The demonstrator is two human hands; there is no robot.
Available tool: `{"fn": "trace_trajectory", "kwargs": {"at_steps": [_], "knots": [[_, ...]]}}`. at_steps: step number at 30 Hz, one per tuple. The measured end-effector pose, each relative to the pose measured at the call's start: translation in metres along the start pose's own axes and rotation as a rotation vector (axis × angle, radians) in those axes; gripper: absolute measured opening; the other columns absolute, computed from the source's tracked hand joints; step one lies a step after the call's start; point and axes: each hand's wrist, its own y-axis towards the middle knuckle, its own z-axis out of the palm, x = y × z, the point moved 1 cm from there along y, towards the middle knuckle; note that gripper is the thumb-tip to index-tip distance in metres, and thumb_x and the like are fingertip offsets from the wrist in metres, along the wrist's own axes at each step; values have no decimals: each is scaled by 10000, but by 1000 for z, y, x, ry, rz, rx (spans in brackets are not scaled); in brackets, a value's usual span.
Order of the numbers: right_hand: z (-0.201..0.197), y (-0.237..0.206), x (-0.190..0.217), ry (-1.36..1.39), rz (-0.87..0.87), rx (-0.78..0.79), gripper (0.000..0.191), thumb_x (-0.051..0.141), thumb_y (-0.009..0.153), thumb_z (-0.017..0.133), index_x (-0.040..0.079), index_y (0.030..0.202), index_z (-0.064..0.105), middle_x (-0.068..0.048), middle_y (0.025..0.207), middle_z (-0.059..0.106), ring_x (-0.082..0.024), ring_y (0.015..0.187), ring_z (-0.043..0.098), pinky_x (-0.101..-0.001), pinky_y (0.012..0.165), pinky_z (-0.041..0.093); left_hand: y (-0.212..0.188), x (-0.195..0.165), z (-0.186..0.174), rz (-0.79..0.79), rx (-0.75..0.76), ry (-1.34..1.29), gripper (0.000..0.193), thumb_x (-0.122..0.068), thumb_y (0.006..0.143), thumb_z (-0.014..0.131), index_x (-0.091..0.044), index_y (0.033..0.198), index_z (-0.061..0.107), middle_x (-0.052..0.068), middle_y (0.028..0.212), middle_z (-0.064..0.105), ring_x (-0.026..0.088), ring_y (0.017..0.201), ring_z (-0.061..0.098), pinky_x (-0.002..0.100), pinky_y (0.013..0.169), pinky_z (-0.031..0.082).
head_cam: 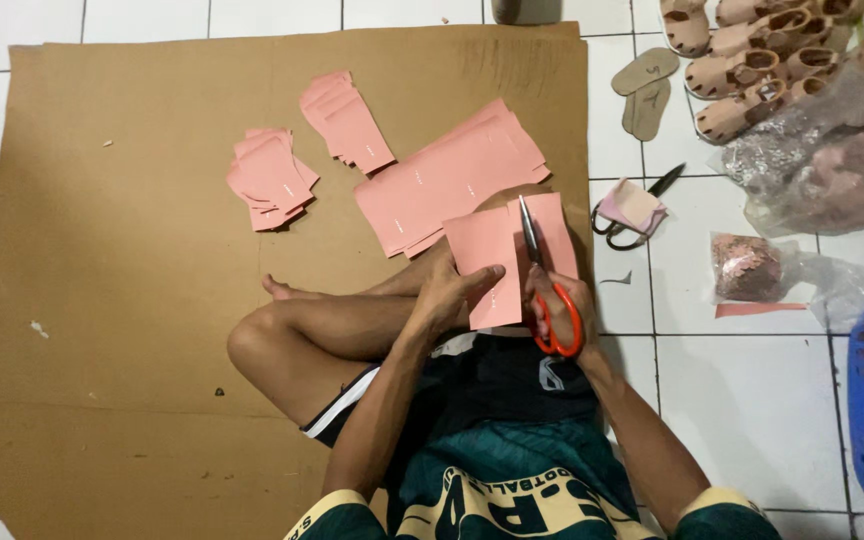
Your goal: The person sits cross-legged on the floor and uses red-handled scissors to cut pink sheets into smaller rectangular pieces. They repeatedly pick up sheets, cut them, and place the cut pieces into a pile on a large cardboard sheet.
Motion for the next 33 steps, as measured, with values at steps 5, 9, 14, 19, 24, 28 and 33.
{"fn": "trace_trajectory", "kwargs": {"at_steps": [5,9,14,19,24,28,33], "knots": [[-1,16,-9,110,-13,53,474,471,1037,507,12,964,603,8,589,442,-70,404,408,-237,369,331,26,-43,-48,151,-242,366,237,-140,881,798,28,1003,683,50,818,684,103,679,601,251,567,484],[1,19,-17,172,-9,74,519,495,1050,477,-12,992,575,-12,586,434,-82,390,392,-245,365,323,82,-112,-100,233,-325,441,330,-219,904,795,89,967,695,127,809,697,177,716,656,281,511,460],[6,11,-35,317,-193,32,538,536,1045,460,9,1025,566,-11,618,459,-80,418,423,-238,374,345,129,-113,-138,261,-572,626,878,-388,836,836,83,1394,349,289,1243,586,324,1063,710,352,732,640],[2,18,-46,383,-277,-82,585,576,1059,429,8,1022,564,-21,624,472,-89,421,433,-240,373,357,139,-14,-69,310,-138,968,916,-502,862,807,40,1494,426,303,1531,455,406,1390,486,495,1099,450],[-6,23,-54,381,-237,-51,593,580,1067,418,7,1007,559,-19,628,468,-83,420,414,-241,366,346,112,7,-2,306,-18,1085,558,-313,844,840,72,1207,663,279,1236,634,373,1104,639,414,957,552],[-10,26,-64,449,-221,-44,547,560,1067,423,26,1042,541,-24,640,471,-93,425,423,-242,371,349,89,-22,-21,299,-241,863,391,-208,855,786,28,1150,687,151,959,754,216,838,725,321,753,585],[-9,36,-67,429,-204,-1,486,516,1088,434,42,1065,540,-30,646,460,-111,437,429,-261,378,364,77,-76,-128,436,-525,235,346,-117,920,703,49,1204,596,75,1014,699,122,849,675,277,719,611]]}}
